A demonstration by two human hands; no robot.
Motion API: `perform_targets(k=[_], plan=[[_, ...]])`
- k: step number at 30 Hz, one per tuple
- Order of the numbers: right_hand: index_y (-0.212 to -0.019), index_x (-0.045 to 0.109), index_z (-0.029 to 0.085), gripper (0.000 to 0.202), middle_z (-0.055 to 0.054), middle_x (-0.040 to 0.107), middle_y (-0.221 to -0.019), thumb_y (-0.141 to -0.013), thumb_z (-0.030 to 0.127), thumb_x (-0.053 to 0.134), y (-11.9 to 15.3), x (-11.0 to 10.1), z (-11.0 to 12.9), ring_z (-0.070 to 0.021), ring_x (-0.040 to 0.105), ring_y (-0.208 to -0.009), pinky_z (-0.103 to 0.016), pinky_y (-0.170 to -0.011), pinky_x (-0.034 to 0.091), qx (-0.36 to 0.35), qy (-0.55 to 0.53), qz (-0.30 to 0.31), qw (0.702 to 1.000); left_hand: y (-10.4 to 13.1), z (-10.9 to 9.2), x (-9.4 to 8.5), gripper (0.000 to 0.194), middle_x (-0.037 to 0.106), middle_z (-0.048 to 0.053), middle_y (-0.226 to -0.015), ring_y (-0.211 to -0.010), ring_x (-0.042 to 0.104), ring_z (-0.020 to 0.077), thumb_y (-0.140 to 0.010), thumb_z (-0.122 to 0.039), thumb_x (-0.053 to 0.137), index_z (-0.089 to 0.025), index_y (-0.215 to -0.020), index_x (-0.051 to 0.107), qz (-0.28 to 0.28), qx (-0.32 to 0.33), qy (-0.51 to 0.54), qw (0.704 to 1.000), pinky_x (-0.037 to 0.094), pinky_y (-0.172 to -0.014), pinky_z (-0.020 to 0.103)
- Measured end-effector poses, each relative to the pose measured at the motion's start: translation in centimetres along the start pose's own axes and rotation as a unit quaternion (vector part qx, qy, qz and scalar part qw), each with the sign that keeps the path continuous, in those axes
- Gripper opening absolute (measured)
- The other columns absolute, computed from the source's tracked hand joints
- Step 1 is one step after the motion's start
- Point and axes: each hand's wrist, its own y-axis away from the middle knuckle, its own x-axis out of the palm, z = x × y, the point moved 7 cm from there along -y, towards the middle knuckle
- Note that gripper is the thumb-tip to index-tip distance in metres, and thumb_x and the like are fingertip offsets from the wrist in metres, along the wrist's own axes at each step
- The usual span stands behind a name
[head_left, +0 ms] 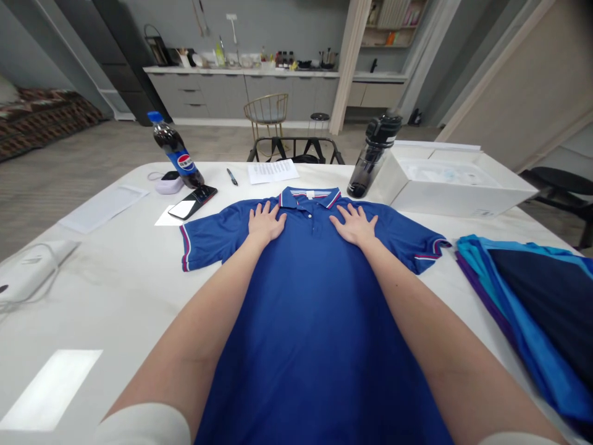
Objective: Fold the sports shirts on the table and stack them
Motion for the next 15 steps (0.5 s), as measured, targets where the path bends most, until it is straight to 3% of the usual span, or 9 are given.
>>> perform_targets(k=[9,15], plan=[[-0.164,0.020,0.038,0.077,-0.001,0.012,-0.173,-0.097,0.074,0.009,-2.6,-0.1,0.0,-0.0372,0.009,-0.156,-0.078,-0.116,0.004,-0.009,0.011,0.012,1.000,-3.5,0.6,0.7,0.074,0.020,0.000,-0.171,-0.158,0.013,0.0328,-0.099,-0.065,0.018,-0.028,-0.160,0.037,-0.008,0.009,0.007,1.000,0.011,-0.128,0.054],[-0.164,0.023,0.036,0.071,-0.003,0.022,-0.171,-0.102,0.065,0.004,0.6,-1.2,1.8,-0.0305,0.012,-0.157,-0.072,-0.120,0.009,-0.050,0.000,-0.060,0.997,-0.4,-2.2,0.0,0.069,0.027,0.007,-0.169,-0.156,0.022,0.0289,-0.103,-0.056,0.016,-0.023,-0.160,0.035,-0.044,0.046,0.012,0.998,0.014,-0.127,0.054]])
